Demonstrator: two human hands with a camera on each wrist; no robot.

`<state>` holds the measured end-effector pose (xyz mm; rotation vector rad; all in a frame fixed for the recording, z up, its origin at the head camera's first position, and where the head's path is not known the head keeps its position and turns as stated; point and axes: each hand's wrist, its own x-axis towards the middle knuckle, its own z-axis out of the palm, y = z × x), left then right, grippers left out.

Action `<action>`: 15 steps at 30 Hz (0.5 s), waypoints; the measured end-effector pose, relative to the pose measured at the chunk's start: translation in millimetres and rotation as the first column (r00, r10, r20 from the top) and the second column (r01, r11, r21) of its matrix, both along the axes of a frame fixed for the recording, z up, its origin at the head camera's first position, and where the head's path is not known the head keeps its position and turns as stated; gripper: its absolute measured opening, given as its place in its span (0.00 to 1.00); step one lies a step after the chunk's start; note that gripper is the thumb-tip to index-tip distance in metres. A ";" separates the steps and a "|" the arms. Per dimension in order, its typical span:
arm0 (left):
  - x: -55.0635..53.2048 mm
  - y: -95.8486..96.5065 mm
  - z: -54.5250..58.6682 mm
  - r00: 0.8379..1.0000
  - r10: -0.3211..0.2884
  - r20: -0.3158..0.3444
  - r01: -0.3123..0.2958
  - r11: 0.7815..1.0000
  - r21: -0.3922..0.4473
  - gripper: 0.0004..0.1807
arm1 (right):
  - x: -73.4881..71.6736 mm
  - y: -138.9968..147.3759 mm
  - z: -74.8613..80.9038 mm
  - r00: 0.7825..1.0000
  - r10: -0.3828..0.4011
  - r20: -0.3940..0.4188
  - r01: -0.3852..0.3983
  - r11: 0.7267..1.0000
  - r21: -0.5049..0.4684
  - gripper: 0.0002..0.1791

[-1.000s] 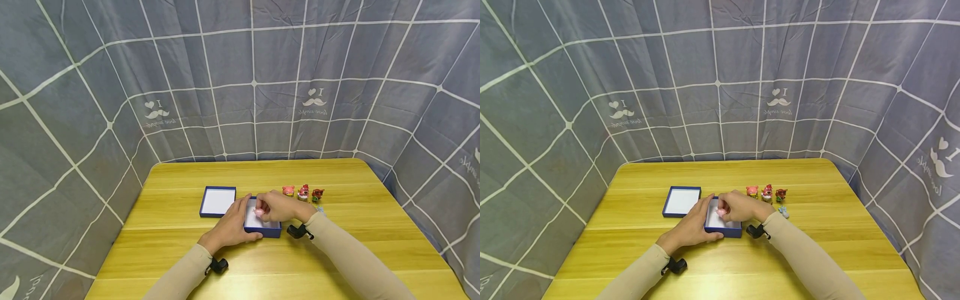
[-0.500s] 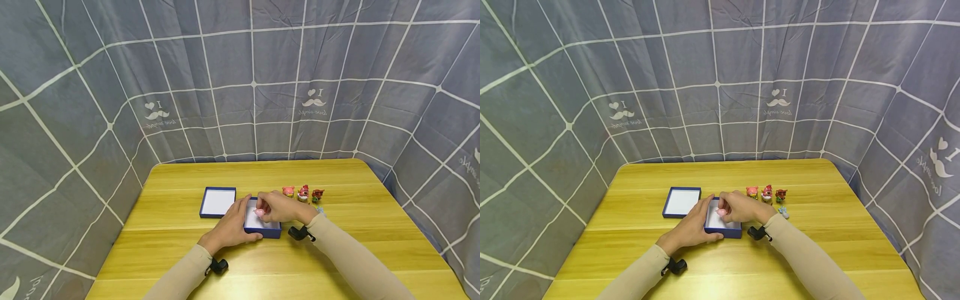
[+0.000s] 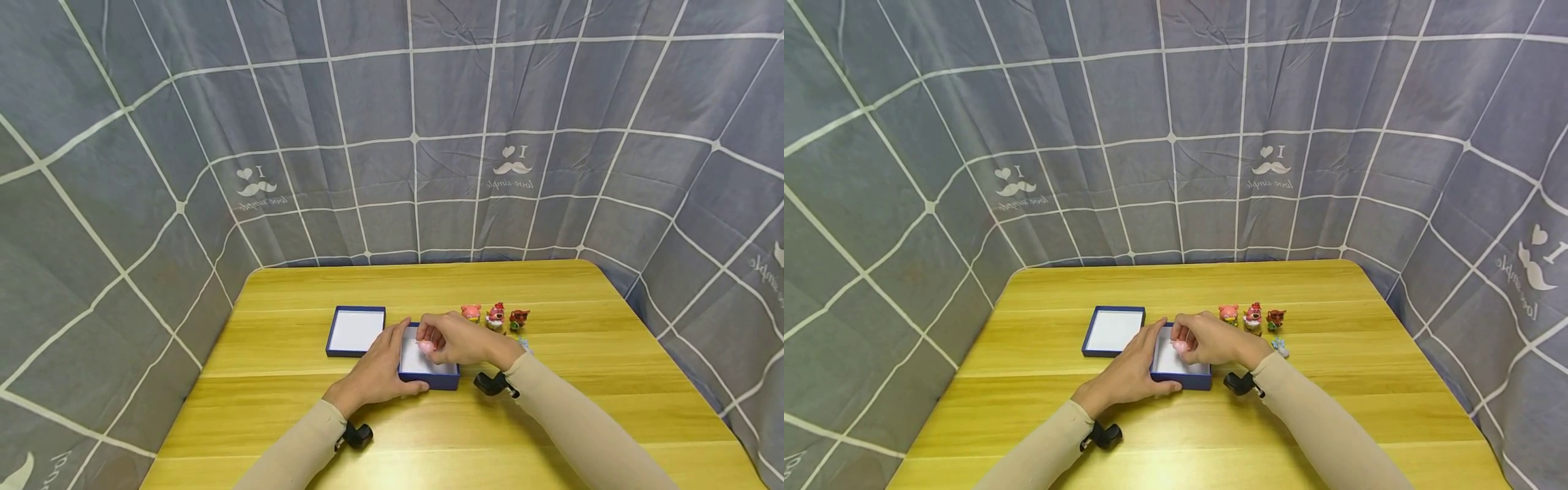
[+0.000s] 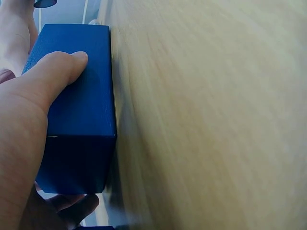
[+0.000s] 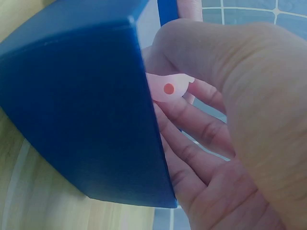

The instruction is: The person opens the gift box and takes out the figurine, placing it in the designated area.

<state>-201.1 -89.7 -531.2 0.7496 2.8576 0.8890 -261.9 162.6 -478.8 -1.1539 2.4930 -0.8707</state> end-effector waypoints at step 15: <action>0.6 0.1 0.5 1.000 0.001 -0.009 -0.001 1.000 0.007 0.73 | 6.6 1.4 3.3 0.999 0.001 -0.041 -0.003 0.999 -0.039 0.16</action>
